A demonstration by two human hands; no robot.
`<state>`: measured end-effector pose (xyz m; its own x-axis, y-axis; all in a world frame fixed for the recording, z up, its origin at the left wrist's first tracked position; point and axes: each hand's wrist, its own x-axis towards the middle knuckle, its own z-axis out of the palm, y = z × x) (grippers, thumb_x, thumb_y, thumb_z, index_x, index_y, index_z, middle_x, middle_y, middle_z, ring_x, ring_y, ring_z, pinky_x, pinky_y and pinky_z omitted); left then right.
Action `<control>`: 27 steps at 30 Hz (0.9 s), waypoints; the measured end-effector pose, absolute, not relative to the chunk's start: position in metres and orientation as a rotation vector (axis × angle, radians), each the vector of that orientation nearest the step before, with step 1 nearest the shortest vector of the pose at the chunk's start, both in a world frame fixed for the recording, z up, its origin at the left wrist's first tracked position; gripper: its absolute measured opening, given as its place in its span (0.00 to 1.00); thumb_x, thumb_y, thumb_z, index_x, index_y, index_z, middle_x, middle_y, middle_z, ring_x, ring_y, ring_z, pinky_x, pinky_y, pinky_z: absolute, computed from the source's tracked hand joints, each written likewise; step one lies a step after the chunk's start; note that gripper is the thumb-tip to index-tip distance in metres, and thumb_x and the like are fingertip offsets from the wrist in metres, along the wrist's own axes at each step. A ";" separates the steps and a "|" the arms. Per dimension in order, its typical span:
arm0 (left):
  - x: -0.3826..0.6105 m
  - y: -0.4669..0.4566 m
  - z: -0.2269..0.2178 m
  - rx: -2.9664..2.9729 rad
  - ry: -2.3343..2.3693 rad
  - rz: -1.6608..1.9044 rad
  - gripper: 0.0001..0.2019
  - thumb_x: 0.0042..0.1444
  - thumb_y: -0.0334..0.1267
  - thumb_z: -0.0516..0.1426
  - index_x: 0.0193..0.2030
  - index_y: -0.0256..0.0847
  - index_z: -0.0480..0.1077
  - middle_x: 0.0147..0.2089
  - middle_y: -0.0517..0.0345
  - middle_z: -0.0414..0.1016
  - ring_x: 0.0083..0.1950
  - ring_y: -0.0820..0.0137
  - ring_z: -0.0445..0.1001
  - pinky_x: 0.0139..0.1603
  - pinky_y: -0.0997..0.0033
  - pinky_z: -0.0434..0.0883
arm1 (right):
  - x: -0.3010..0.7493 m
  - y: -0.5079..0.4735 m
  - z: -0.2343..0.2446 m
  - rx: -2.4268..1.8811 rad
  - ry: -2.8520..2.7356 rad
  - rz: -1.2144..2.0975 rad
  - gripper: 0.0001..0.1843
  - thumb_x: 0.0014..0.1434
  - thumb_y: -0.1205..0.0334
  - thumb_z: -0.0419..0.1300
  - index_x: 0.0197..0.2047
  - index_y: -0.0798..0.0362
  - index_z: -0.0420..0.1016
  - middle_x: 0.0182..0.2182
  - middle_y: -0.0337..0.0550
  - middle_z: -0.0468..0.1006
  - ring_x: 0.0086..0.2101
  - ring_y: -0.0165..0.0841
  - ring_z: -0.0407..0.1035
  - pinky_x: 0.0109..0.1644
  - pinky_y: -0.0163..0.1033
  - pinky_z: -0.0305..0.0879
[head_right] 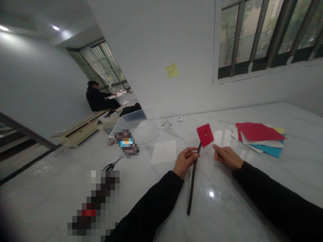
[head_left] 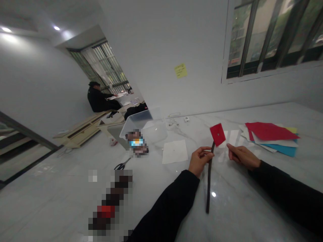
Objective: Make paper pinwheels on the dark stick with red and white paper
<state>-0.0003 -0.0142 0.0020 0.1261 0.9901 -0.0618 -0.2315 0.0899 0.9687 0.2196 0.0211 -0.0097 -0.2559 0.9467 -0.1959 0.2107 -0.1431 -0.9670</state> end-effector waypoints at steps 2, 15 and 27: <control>0.000 -0.014 0.001 1.025 0.981 1.167 0.23 0.43 0.44 0.71 0.45 0.37 0.76 0.34 0.55 0.78 0.31 0.74 0.71 0.37 0.72 0.67 | 0.220 0.022 -0.012 -1.309 -1.461 1.421 0.36 0.55 0.28 0.55 0.20 0.55 0.72 0.12 0.34 0.59 0.15 0.24 0.50 0.21 0.33 0.43; 0.000 -0.014 0.002 1.078 0.978 1.134 0.24 0.42 0.45 0.71 0.45 0.36 0.76 0.35 0.53 0.78 0.33 0.72 0.72 0.39 0.71 0.67 | 0.216 0.023 -0.013 -1.200 -1.031 1.386 0.41 0.50 0.40 0.67 0.62 0.54 0.68 0.20 0.33 0.69 0.18 0.24 0.53 0.20 0.31 0.46; 0.000 -0.014 0.002 1.073 0.981 1.133 0.25 0.41 0.46 0.71 0.45 0.36 0.75 0.35 0.52 0.78 0.32 0.72 0.71 0.39 0.70 0.66 | 0.219 0.026 -0.018 -1.266 -1.124 1.383 0.26 0.51 0.40 0.65 0.41 0.55 0.76 0.19 0.35 0.69 0.17 0.24 0.55 0.19 0.31 0.46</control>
